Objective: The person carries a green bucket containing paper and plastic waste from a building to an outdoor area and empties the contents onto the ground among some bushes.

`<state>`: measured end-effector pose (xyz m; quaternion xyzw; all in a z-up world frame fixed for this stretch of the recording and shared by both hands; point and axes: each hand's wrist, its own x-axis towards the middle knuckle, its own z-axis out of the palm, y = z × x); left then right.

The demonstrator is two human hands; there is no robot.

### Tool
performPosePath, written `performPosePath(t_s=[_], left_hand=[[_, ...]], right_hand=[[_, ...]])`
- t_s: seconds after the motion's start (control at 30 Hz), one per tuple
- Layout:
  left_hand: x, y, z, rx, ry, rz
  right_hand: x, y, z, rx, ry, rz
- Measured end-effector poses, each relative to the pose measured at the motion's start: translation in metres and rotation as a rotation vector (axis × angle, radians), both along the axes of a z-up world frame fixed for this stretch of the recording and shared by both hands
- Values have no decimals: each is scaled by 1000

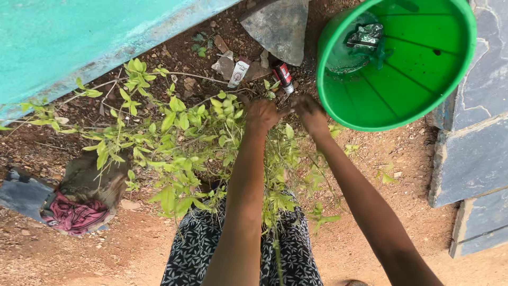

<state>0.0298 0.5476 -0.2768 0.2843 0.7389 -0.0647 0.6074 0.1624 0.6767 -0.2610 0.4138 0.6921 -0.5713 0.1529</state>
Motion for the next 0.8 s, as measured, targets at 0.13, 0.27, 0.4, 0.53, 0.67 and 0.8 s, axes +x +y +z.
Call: performPosePath(t_s=[0.13,0.27,0.4,0.53,0.67,0.8], left_hand=[[14,-16,-21,359,331,-26],[12,-19,-19,303,426,154],[4,-22,-29,152,357,132],[2,-32,-32,99,337,133],[4,-33,-32,37,295,95],[1,-34,-38,55,285,95]], right_hand=[[-40,14,-50,339,16,272],[-59,12,-77,460,-265,557],[-61,-6,-105,580,-129,704],[-57,-15,-143,544,-180,724],[-37,-13,-185,606,-236,756],[-46,-11,-172,636,-196,734]])
